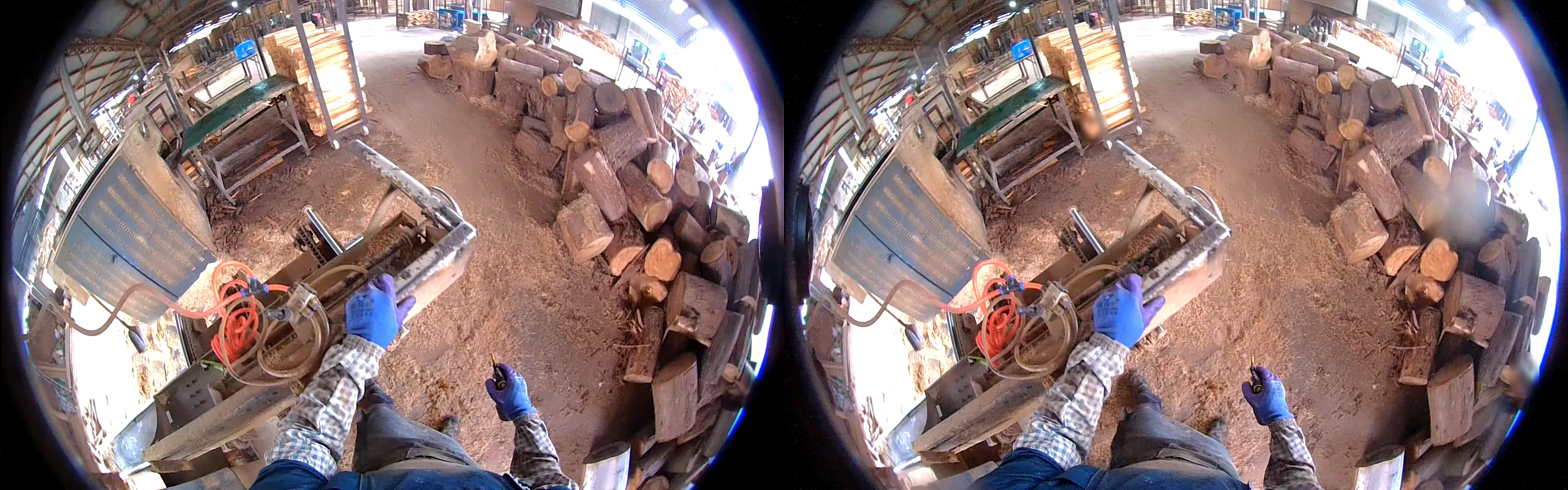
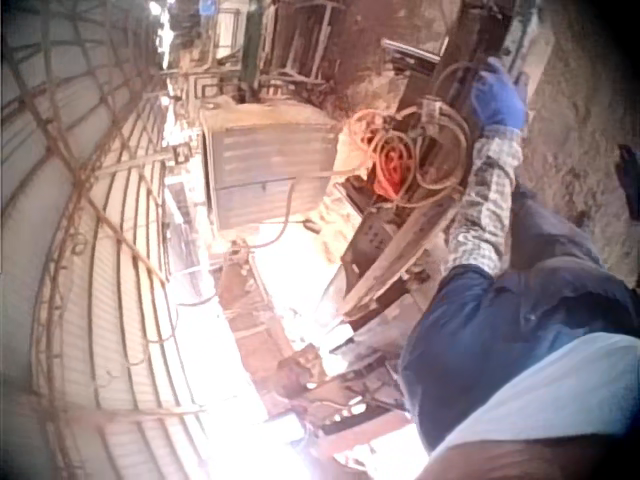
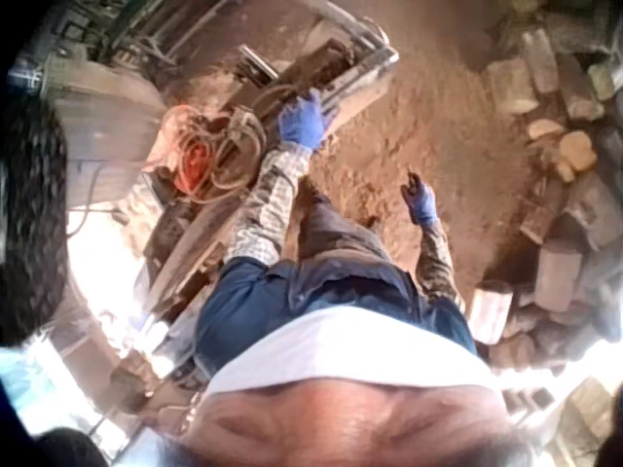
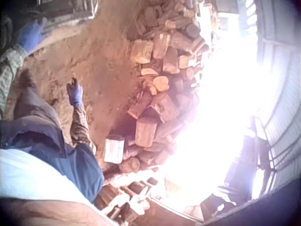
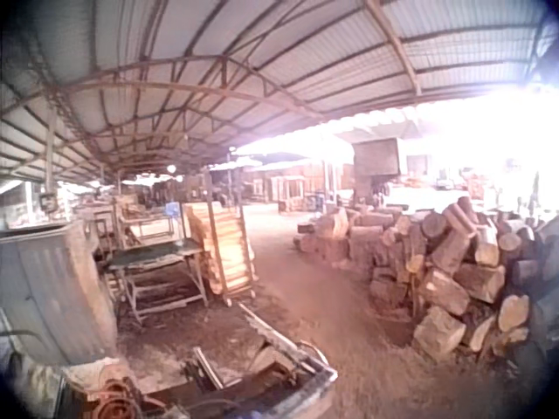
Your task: The person uses a screwdriver to adjust components on a large industrial saw, including the chain and blade area. They also handle a coiled orange air hose and a green spray bottle, moving them on the machine's surface. The person repeatedly manipulates the saw's chain and blade guard while working in a woodshop environment.
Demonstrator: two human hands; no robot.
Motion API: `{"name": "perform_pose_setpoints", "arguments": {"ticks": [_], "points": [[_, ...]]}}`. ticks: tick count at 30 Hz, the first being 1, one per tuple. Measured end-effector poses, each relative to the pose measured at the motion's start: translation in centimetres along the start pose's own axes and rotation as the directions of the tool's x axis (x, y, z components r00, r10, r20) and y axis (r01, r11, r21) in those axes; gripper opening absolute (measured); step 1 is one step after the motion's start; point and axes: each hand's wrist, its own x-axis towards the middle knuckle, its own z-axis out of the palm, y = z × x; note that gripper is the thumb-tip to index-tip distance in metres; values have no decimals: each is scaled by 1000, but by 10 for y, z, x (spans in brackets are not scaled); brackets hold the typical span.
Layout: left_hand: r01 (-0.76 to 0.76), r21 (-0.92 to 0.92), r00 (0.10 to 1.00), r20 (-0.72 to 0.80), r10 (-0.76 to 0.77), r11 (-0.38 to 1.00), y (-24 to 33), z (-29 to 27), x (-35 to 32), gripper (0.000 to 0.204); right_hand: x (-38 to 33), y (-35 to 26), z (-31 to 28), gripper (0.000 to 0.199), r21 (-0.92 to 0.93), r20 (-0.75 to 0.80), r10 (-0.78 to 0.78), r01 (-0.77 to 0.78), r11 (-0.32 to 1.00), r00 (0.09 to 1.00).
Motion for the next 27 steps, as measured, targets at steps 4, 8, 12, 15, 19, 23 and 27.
{"name": "perform_pose_setpoints", "arguments": {"ticks": [4, 8, 12, 15, 19, 23, 27], "points": [[19, -85, 998, 61, -14, 996, 14, -12, -29, 60, 6, 5, -2, 46, -17, -65, -36, 35, 999, 997], [7, -126, 997, 80, 4, 992, 24, -21, -38, 69, 11, 6, 2, 44, -24, -97, -56, 54, 998, 994], [-30, -171, 999, 7, 31, 985, 20, -5, -31, 63, 22, 15, 3, 46, 4, -72, -16, 17, 1000, 997], [1, -143, 1000, 28, 3, 990, 12, -6, -29, 63, 35, 26, 10, 47, -8, -96, -100, 100, 995, 990], [18, -116, 997, 79, -8, 993, -2, 2, -18, 69, 42, 29, 9, 45, 71, -114, -110, 119, 990, 987], [-4, -132, 1000, -31, 0, 991, 0, 15, -7, 67, 25, 57, 0, 42, 108, -159, -128, 147, 983, 979], [16, -91, 992, -125, -28, 996, 3, 33, 7, 62, -3, 77, -23, 41, 154, -175, -160, 187, 970, 972]]}}
